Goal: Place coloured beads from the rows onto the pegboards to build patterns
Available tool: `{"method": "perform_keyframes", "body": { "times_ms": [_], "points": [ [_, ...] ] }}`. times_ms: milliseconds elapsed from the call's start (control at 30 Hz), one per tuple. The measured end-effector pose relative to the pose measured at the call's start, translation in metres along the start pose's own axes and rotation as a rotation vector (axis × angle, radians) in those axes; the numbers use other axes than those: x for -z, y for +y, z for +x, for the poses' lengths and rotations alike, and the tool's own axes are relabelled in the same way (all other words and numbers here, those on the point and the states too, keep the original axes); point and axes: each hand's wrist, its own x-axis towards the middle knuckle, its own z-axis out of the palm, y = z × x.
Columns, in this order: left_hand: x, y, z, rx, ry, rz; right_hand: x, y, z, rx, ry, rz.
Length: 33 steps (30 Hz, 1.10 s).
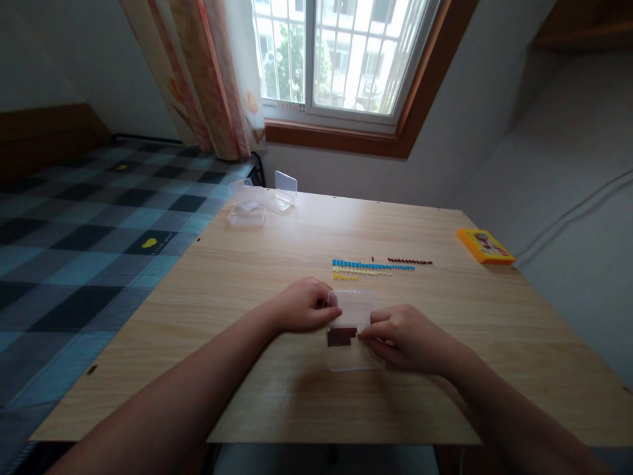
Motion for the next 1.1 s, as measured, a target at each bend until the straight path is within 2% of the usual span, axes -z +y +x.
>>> {"method": "perform_keyframes", "body": {
  "times_ms": [300,500,1100],
  "points": [
    [0.0004,0.0016,-0.0008,0.012,-0.004,-0.003,0.0007,0.0007,-0.0016,-0.017,0.023,0.042],
    [-0.0015,-0.001,-0.0007,-0.001,0.007,-0.007,0.0007,-0.0003,-0.0013,-0.029,-0.02,0.048],
    [-0.001,0.0007,-0.0014,0.001,0.001,0.035,-0.0068,-0.0003,0.001,-0.043,-0.001,-0.045]
  ]
}}
